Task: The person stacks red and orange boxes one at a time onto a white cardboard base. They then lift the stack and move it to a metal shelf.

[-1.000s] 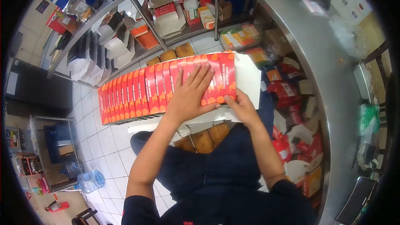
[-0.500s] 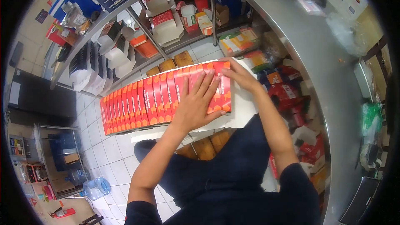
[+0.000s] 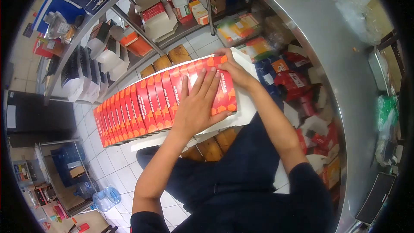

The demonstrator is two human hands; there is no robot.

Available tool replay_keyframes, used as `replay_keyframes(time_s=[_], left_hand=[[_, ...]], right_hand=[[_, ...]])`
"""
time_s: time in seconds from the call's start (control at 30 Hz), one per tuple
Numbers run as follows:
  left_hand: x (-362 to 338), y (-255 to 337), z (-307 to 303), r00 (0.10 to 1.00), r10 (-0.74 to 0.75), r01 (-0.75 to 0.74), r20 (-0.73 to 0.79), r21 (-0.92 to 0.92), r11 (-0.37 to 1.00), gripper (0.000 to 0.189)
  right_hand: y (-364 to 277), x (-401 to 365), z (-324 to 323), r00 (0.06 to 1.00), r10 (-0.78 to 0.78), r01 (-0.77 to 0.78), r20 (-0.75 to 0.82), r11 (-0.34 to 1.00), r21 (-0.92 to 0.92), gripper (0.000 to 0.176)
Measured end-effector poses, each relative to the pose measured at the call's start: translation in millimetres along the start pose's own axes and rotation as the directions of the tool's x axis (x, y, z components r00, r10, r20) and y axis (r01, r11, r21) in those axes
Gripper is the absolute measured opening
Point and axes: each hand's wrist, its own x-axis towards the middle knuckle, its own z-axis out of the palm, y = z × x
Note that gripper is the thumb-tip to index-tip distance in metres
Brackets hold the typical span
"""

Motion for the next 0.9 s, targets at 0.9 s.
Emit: replay_keyframes(time_s=[0.9], left_hand=[[8, 6, -5, 0.997, -0.048, 0.049, 0.062, -0.004, 0.999, 0.102]], right_hand=[[389, -409, -208, 0.64, 0.189, -0.749, -0.745, -0.066, -0.66, 0.033]])
